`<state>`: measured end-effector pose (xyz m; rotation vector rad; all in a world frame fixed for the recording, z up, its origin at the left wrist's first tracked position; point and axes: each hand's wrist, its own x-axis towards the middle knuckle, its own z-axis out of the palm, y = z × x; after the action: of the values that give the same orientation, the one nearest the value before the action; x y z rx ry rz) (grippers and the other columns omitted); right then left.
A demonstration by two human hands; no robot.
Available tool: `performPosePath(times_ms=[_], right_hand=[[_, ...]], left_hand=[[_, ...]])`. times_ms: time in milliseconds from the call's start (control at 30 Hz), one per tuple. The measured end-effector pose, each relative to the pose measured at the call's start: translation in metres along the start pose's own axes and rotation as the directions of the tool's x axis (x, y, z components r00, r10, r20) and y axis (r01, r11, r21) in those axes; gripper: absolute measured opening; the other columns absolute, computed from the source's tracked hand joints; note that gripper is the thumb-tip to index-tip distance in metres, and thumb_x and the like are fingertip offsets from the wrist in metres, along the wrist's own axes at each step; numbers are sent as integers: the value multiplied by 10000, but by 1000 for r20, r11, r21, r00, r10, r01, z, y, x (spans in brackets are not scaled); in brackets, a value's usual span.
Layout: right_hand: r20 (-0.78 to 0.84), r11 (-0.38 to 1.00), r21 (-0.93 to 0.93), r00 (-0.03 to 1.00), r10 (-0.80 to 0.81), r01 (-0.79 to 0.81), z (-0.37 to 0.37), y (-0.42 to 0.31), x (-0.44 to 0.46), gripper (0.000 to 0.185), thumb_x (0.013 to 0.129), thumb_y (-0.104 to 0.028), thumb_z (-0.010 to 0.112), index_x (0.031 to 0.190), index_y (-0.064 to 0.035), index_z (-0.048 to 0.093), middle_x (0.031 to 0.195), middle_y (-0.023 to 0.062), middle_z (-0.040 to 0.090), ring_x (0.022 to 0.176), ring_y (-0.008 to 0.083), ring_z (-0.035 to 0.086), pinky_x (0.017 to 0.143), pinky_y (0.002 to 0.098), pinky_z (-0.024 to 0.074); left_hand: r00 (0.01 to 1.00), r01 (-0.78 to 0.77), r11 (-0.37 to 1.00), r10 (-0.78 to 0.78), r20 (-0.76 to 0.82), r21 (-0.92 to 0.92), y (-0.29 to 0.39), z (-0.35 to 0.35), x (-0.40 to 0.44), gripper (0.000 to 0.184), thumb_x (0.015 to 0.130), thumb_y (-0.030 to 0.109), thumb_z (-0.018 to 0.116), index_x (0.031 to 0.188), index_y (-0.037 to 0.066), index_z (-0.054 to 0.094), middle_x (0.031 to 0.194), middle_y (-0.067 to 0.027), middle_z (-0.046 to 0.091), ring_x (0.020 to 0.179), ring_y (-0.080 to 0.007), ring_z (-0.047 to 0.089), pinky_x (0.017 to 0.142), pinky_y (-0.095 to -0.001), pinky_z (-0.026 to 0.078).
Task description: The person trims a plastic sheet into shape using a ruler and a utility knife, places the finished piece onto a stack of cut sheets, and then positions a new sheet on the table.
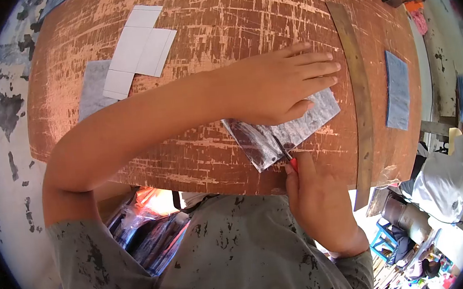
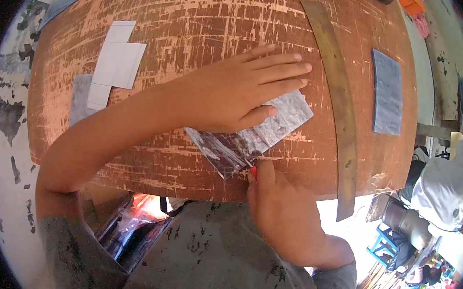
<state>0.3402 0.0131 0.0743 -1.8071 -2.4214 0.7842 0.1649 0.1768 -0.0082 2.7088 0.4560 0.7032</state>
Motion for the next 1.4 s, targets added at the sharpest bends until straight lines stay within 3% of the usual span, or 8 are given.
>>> performPosePath(times_ms=[67, 267, 867, 1400], right_hand=[[21, 1000, 11, 1000, 2, -2, -1, -1, 1, 180, 1074, -177, 617, 1038, -26, 526, 759, 228, 704, 633, 446, 714, 547, 546, 552], [77, 999, 17, 996, 34, -36, -3, -3, 5, 166, 1070, -161, 610, 1054, -21, 525, 772, 237, 708, 633, 453, 712, 553, 544, 560], [119, 993, 74, 989, 88, -97, -6, -6, 7, 174, 1086, -158, 600, 1035, -15, 514, 793, 265, 692, 661, 497, 688, 569, 576, 535], [119, 999, -22, 993, 27, -25, -3, -1, 10, 180, 1088, -171, 590, 1017, -25, 515, 757, 220, 698, 631, 441, 706, 556, 522, 558]], left_hand=[[996, 54, 999, -54, 75, 1, -2, 6, -5, 609, 1090, 257, 563, 1643, 43, 425, 1757, -161, 344, 1640, -324, 302, 1367, -550, 198], [995, 55, 997, -60, 76, 60, 0, 6, -7, 613, 1106, 269, 539, 1660, 50, 397, 1774, -140, 319, 1655, -301, 275, 1370, -556, 178], [999, 47, 998, -48, 20, 40, -1, 11, -9, 611, 1089, 262, 565, 1645, 51, 425, 1747, -136, 383, 1636, -297, 324, 1364, -565, 192], [999, 53, 996, -53, 9, 68, 1, 13, -8, 615, 1070, 258, 586, 1636, 66, 441, 1746, -125, 384, 1624, -301, 341, 1348, -559, 244]])
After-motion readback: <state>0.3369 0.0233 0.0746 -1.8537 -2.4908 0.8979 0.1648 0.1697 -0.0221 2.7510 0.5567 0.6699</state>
